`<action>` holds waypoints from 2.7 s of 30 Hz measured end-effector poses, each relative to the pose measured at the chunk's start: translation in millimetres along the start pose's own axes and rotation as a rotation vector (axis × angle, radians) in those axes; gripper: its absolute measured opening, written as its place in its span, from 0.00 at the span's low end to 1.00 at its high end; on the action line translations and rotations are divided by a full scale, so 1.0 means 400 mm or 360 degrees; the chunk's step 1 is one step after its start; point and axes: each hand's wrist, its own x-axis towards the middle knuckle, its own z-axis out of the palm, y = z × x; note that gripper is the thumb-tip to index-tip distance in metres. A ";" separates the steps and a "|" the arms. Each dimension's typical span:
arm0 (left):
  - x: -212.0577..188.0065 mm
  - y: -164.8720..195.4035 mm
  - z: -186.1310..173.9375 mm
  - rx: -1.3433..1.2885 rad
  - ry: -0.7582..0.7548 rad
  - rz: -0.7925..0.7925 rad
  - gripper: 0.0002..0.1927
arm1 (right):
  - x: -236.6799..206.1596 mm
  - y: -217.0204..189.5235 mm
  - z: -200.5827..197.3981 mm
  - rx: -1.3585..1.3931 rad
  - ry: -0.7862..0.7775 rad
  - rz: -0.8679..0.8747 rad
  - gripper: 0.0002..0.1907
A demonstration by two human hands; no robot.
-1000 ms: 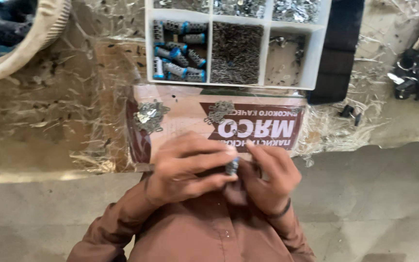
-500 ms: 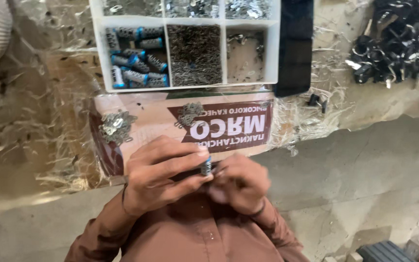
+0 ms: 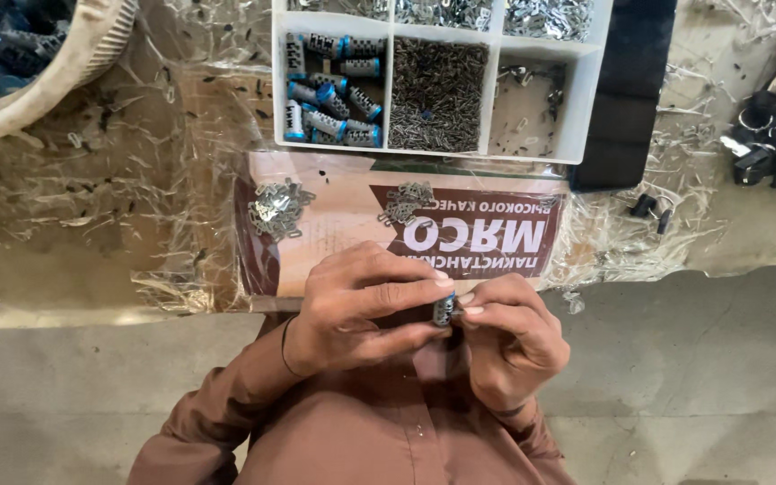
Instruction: The person sits at a workbench covered with piles of small metal fittings and picks up individual components, fits them together by hand, and places the assembled pieces into a compartmented plastic organizer tray, occasionally reaching into the piles for more parts.
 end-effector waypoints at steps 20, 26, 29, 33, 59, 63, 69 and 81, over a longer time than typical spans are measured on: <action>0.011 -0.007 0.019 0.0048 -0.0060 0.0064 0.23 | 0.011 0.024 -0.067 0.0618 -0.0239 0.0631 0.14; 0.023 -0.006 0.021 -0.0069 -0.0025 0.0044 0.22 | 0.041 0.036 -0.080 -0.0901 0.0012 0.0143 0.23; 0.031 -0.009 0.021 -0.0053 -0.0003 0.0021 0.22 | 0.067 0.048 -0.085 -0.1495 0.0016 0.0025 0.40; 0.040 -0.007 0.027 -0.0052 -0.0025 0.0037 0.21 | 0.065 0.056 -0.098 -0.1516 -0.0028 0.0093 0.48; 0.036 -0.008 0.055 -0.0023 -0.0103 0.0063 0.21 | -0.024 0.069 -0.050 -0.0921 0.0380 -0.0413 0.07; 0.027 -0.014 0.039 -0.0015 -0.0057 0.0035 0.21 | -0.025 0.068 -0.106 -0.1063 0.0116 -0.0432 0.15; 0.029 -0.015 0.058 -0.0037 -0.0062 0.0056 0.20 | -0.045 0.106 -0.119 -0.1196 -0.0317 -0.0654 0.19; 0.034 -0.009 0.056 -0.0031 -0.0110 0.0043 0.22 | -0.035 0.053 -0.068 -0.0130 0.0271 -0.0205 0.11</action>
